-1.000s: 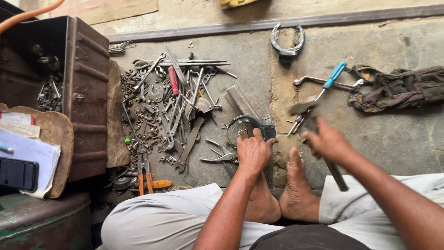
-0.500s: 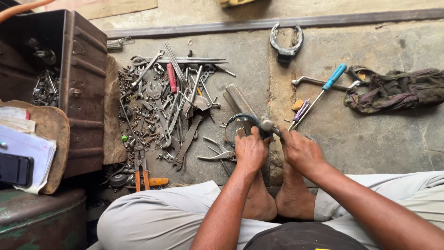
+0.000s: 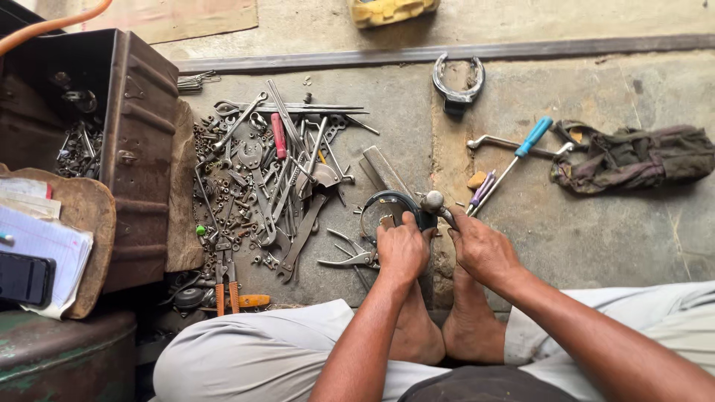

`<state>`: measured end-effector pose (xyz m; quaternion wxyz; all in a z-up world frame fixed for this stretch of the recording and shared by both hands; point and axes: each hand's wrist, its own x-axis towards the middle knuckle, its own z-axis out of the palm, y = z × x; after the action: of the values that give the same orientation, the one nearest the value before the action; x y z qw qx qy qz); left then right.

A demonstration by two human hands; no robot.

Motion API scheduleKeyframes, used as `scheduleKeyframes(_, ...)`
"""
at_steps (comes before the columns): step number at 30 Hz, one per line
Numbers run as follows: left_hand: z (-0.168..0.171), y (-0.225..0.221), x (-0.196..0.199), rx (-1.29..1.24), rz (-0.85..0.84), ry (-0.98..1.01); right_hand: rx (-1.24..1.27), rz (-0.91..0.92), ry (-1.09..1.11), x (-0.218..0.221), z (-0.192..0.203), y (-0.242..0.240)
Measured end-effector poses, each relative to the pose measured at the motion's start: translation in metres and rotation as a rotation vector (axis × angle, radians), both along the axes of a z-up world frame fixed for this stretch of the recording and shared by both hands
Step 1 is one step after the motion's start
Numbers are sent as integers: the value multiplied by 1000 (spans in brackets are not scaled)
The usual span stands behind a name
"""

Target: The person repairs a bicycle lock by hammering the metal frame, using pliers to adjust internal components, and testing the latch mechanism.

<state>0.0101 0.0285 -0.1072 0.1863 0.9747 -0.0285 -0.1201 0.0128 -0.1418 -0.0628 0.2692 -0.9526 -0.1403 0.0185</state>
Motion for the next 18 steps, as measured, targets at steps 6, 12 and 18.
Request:
scheduleKeyframes(6,4,1,-1,-22,-2,4,90,7,4,-2,43,11)
scheduleKeyframes(12,-7,1,0,13,-11,-98,-70,107,-60,2,17,13)
scheduleKeyframes(18,1,3,3,-23,-3,97,-165,60,118,7,29,12)
